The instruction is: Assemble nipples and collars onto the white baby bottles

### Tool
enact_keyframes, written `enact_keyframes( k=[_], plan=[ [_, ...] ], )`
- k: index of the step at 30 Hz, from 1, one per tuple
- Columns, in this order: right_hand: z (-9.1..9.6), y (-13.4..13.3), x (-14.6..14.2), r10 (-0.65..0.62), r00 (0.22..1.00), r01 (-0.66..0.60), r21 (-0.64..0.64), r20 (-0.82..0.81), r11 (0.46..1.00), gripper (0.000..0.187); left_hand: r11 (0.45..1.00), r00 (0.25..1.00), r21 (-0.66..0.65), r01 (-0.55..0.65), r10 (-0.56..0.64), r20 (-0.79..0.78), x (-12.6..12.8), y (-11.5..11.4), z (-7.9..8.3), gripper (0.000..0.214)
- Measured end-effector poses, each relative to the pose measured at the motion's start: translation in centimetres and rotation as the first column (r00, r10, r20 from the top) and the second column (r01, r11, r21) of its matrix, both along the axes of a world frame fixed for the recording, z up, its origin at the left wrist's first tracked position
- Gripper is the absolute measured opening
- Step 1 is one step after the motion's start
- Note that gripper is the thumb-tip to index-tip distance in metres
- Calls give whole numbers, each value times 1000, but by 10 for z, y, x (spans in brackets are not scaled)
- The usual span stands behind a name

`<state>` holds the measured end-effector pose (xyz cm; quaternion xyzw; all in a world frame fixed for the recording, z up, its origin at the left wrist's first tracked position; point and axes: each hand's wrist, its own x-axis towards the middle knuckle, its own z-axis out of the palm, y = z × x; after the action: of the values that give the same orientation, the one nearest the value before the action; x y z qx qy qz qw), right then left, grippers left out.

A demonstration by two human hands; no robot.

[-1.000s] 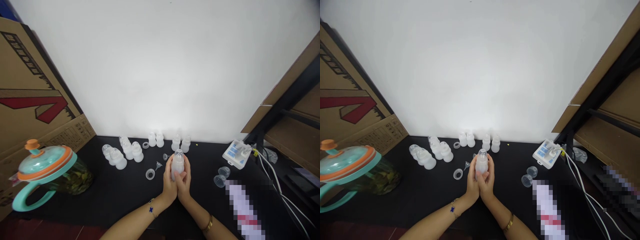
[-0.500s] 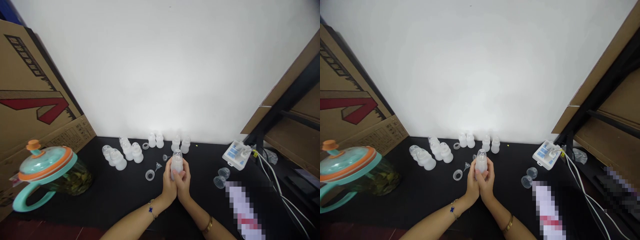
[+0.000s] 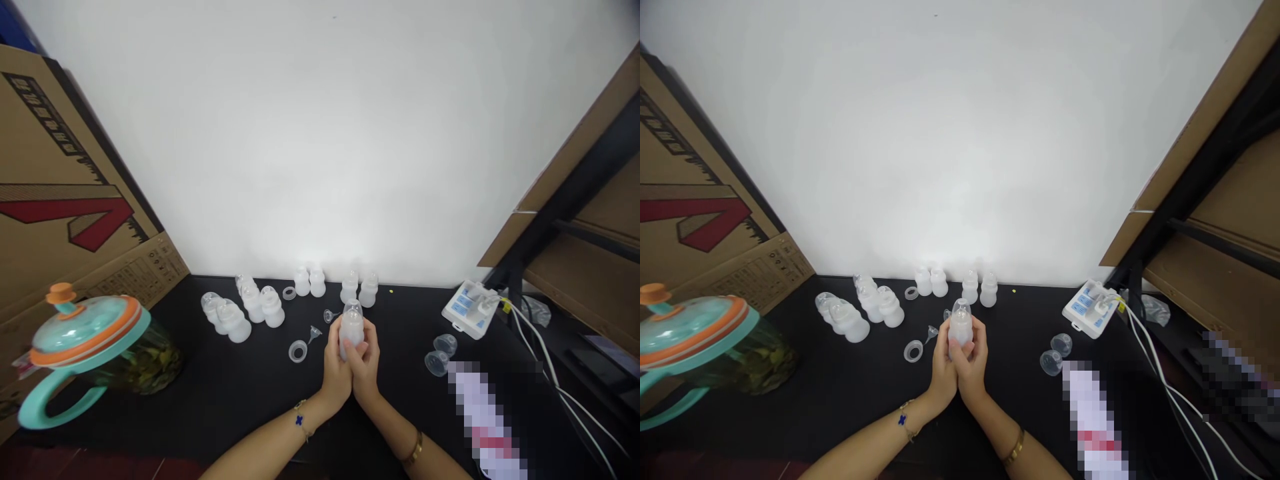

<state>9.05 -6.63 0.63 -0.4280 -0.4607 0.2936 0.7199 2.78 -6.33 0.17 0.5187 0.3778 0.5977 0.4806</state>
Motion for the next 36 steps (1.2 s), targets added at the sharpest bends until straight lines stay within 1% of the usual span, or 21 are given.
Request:
enact_keyframes(
  k=[7, 13, 21, 26, 31, 36],
  plan=[
    [-2, 1, -1, 25, 999, -26, -23, -40, 999, 42, 1000, 999, -16, 4, -5, -41, 0, 2, -5, 62],
    [-7, 1, -2, 84, 988, -90, -43, -128, 995, 55, 1000, 1000, -4, -2, 2, -15, 1, 3, -1, 76],
    [-4, 2, -3, 66, 987, -76, -62, -148, 995, 54, 999, 1000, 37, -1, 2, -31, 0, 5, -1, 69],
    [-4, 2, -3, 36, 989, -45, -60, -146, 997, 54, 1000, 1000, 21, -16, 17, -26, 0, 4, 2, 67],
    [-2, 2, -4, 28, 986, -42, -82, -163, 996, 54, 1000, 1000, -5, -12, 12, -11, 1, 4, 2, 65],
    [-1, 3, -4, 11, 986, -26, -91, -164, 996, 53, 1000, 1000, -3, -23, 23, -10, 2, 4, 2, 64]
  ],
)
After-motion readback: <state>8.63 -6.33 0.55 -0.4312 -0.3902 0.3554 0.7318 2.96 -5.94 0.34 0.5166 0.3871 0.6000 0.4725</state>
